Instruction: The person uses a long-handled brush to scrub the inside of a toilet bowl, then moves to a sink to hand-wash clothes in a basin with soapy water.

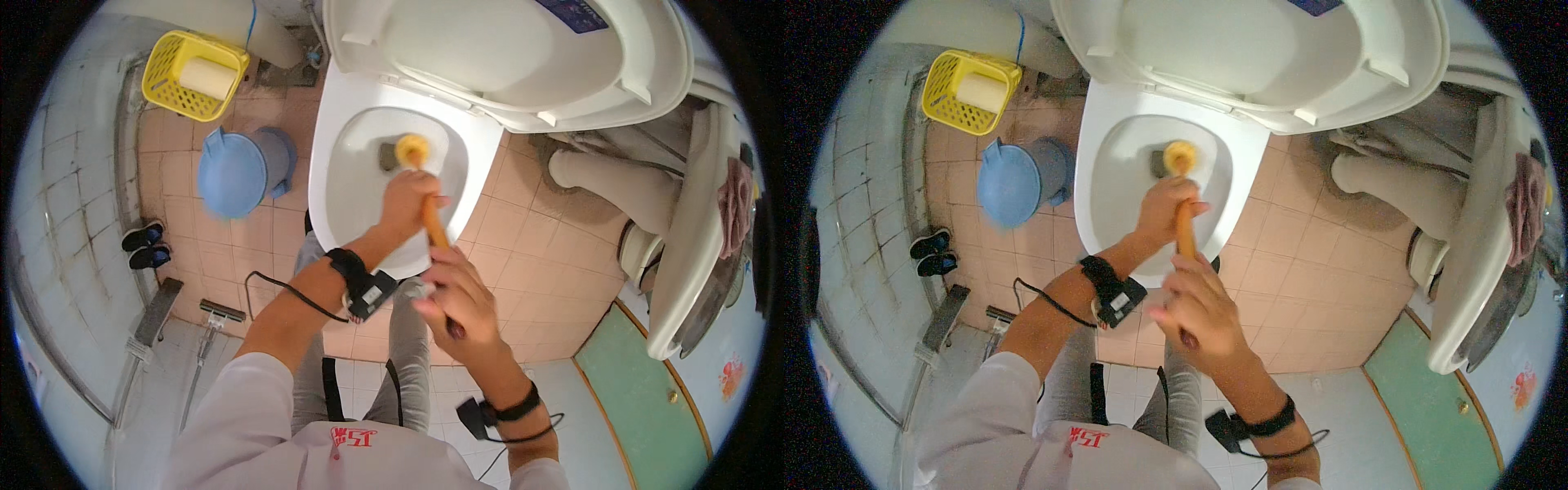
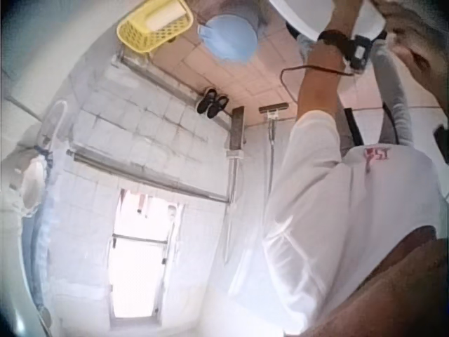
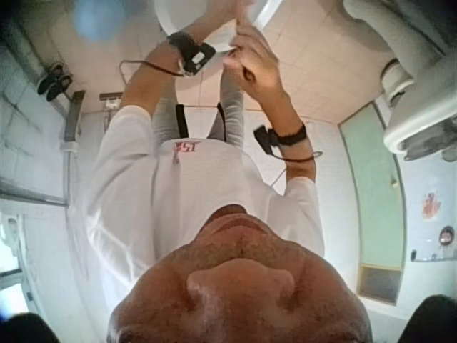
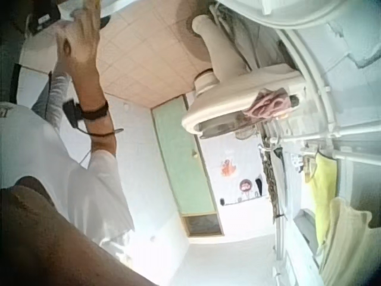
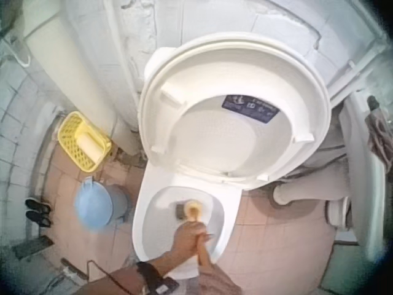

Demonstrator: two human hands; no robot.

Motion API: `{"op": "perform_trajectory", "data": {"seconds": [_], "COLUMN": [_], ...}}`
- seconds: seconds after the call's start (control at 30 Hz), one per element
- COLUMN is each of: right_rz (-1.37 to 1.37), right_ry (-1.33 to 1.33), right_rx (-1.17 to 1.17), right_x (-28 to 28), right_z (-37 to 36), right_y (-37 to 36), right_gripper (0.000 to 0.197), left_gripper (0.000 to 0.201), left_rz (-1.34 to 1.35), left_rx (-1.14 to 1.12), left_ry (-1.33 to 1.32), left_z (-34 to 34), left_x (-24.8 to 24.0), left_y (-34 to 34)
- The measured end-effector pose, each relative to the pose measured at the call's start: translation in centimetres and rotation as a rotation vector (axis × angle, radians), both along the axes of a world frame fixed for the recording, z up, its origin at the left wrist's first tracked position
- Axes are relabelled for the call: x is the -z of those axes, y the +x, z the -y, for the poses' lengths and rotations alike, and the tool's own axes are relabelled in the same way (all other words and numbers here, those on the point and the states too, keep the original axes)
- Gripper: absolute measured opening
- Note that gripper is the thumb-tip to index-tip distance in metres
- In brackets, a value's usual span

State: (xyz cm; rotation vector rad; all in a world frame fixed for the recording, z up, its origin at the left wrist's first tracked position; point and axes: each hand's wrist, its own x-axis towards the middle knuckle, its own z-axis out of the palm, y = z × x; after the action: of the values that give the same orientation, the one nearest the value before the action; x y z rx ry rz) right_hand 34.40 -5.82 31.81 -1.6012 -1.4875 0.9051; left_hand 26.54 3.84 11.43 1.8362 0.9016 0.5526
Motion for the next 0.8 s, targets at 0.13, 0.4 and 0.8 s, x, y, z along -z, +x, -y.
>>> {"op": "perform_trajectory", "data": {"seconds": [0.13, 0.4, 0.8], "right_rz": [0.037, -0.149, -0.043], "right_ry": [0.070, 0.014, 0.011], "right_rx": [0.056, -0.055, 0.042], "right_x": [-2.7, 4.0, 2.5], "right_z": [0.0, -2.8, -0.6], "right_y": [1.8, -1.0, -0.6], "right_gripper": [0.030, 0.029, 0.027], "left_gripper": [0.031, 0.022, 0.024], "left_rz": [0.060, -0.370, -0.159], "left_rx": [0.017, 0.040, 0.047], "left_ry": [0.102, 0.071, 0.163], "left_z": [-1.8, -2.6, -1.2], "left_x": [-4.2, 1.5, 0.9], "left_y": [2.8, -3.5, -1.4]}}
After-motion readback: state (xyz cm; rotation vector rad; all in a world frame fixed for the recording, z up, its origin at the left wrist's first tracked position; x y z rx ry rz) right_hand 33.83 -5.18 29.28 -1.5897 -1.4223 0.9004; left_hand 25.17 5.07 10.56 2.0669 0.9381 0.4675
